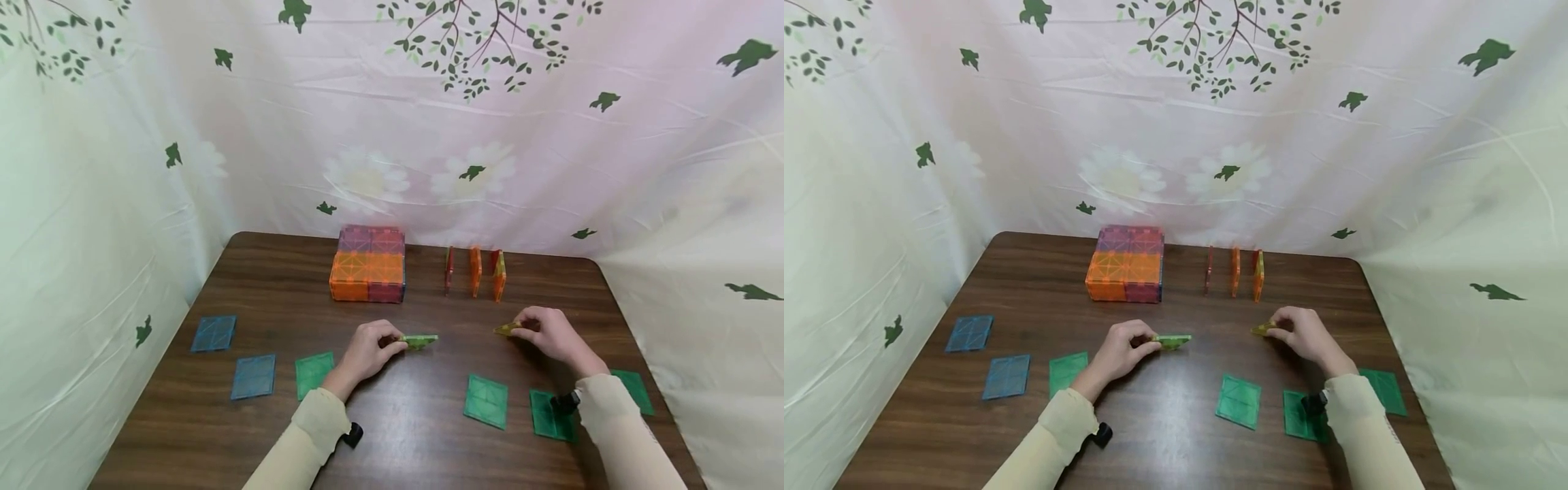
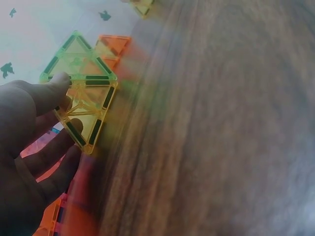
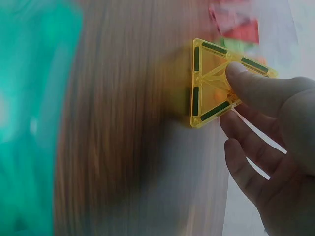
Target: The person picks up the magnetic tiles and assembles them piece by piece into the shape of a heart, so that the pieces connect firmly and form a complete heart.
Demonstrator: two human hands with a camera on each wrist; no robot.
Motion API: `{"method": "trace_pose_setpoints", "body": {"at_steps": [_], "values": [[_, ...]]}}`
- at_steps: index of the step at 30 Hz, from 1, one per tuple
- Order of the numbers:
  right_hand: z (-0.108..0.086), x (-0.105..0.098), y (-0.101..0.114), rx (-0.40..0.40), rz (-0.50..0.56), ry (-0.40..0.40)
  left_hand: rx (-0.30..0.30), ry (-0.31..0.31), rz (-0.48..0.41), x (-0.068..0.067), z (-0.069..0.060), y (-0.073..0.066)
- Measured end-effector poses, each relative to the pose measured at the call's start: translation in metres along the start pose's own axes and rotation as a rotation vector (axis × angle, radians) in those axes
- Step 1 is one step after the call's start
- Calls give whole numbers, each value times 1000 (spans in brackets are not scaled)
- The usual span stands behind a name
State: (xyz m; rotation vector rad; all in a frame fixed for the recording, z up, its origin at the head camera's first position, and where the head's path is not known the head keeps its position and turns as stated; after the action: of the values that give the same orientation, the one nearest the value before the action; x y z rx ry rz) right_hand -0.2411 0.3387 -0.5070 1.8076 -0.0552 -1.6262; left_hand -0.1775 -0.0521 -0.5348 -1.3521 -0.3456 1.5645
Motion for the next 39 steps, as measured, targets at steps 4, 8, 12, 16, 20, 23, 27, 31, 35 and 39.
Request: {"method": "trace_pose_setpoints", "body": {"at_steps": [4, 8, 12, 16, 20, 23, 27, 31, 35, 39], "values": [[9, 14, 23, -102, 43, 11, -22, 9, 4, 2, 1, 0], [20, 29, 48, -162, 57, 55, -47, 21, 8, 3, 2, -1], [29, 42, 71, -236, 42, 93, -52, 27, 14, 5, 4, -3], [34, 52, 87, -319, 40, 97, -44, 33, 27, 9, 7, -5], [38, 59, 98, -339, 34, 117, -32, 37, 32, 12, 9, -8], [40, 64, 105, -343, 22, 142, -21, 37, 28, 14, 11, -10], [43, 67, 114, -339, -10, 160, -24, 45, 25, 15, 13, -11], [43, 66, 121, -330, -82, 163, -35, 59, 25, 15, 15, -11], [40, 69, 127, -347, -149, 176, -40, 102, 28, 16, 14, -11], [33, 70, 128, -372, -183, 159, -65, 177, 40, 17, 11, -11]]}}
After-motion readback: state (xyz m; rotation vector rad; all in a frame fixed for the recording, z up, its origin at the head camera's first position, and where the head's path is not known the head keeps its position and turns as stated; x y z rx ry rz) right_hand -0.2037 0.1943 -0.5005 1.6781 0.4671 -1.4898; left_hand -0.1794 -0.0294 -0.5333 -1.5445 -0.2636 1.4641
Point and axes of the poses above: each hand's wrist, its own z-axis towards the middle knuckle, its own x-axis out of the palm, y = z × x, the point moved 4 cm from there along z, towards the middle knuckle, and after that the axes turned 3 degrees about y, right-handed, at the moved point
